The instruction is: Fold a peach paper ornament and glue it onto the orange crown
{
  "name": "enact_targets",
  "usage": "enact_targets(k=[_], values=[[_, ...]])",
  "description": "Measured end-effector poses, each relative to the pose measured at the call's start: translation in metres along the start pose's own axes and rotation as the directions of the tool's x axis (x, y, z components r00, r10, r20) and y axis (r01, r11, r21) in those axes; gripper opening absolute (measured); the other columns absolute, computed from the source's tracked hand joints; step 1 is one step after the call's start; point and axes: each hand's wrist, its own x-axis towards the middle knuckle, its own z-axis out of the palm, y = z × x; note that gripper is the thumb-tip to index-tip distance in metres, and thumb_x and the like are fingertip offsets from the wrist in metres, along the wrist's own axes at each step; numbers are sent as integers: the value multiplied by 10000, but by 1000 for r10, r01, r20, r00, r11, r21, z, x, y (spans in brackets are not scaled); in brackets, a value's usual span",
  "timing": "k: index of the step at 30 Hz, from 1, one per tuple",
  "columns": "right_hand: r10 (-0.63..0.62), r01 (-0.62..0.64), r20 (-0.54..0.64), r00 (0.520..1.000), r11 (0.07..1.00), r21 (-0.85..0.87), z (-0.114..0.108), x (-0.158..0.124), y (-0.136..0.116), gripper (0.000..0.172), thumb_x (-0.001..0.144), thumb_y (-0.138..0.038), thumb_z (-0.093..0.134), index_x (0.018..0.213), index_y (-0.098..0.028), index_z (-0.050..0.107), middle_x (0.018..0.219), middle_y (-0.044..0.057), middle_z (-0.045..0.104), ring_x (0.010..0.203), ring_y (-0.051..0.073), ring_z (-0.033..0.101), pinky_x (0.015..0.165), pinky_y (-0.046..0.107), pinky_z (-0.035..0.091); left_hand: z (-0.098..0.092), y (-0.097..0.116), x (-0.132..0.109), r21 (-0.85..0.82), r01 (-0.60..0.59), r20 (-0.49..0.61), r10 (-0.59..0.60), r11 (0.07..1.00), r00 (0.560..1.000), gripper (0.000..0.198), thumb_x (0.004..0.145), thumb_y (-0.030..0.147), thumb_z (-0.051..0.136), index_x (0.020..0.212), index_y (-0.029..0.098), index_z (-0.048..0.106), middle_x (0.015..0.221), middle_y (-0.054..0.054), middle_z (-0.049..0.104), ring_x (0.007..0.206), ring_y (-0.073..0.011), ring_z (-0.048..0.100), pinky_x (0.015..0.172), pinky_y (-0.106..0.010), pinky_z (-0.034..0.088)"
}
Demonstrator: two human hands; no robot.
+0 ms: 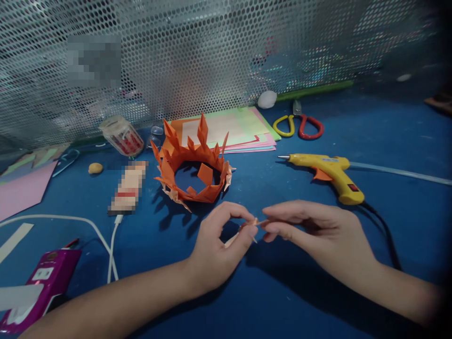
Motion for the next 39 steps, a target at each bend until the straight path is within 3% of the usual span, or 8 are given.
enact_targets(k=[2,5,9,17,23,29,39], values=[[-34,34,45,998,999,-14,0,0,0,222,767,-354,730,956,-238,734,651,-2,736,552,139,694,565,215,577,1,0,0,-15,-25,-3,25,1000,1000,42,846,211,615,869,182,593,850,-38,620,803,-149,602,745,-276,499],[-114,125,118,986,988,-89,0,2,-2,106,808,-308,691,865,-238,745,680,5,737,569,132,686,569,212,566,1,0,1,-1,-34,9,34,999,999,57,830,203,618,870,183,582,843,-41,602,775,-150,586,717,-284,497],[-207,219,86,975,961,-170,-3,3,-3,84,827,-281,669,779,-257,732,756,10,746,676,149,699,643,237,571,0,1,1,-21,-60,47,61,998,997,147,781,194,633,909,189,560,866,-48,585,782,-163,575,730,-310,506],[-280,285,52,958,941,-184,-2,4,0,81,767,-209,730,816,-274,724,816,-7,750,748,143,703,708,220,569,2,1,1,5,-47,25,47,999,999,187,740,120,611,907,186,561,928,-62,612,809,-164,585,743,-303,500],[-301,297,29,953,911,-285,-5,2,2,106,819,-212,659,796,-279,739,819,12,753,739,160,713,694,256,589,1,2,2,33,-50,34,49,998,998,185,737,145,639,914,177,596,954,-78,661,841,-178,614,740,-303,500],[-348,351,67,935,885,-304,-9,2,1,172,830,-156,626,806,-293,727,793,-20,759,714,143,722,653,229,586,-1,4,3,49,-87,55,85,995,995,145,748,185,645,886,176,602,862,-61,645,750,-162,585,687,-293,502],[-414,430,121,902,839,-334,-6,1,1,234,826,-82,600,871,-291,695,782,-26,746,680,119,702,608,208,553,-1,5,3,70,-103,69,98,992,993,133,759,218,643,881,188,598,839,-54,649,764,-180,594,725,-325,498]])
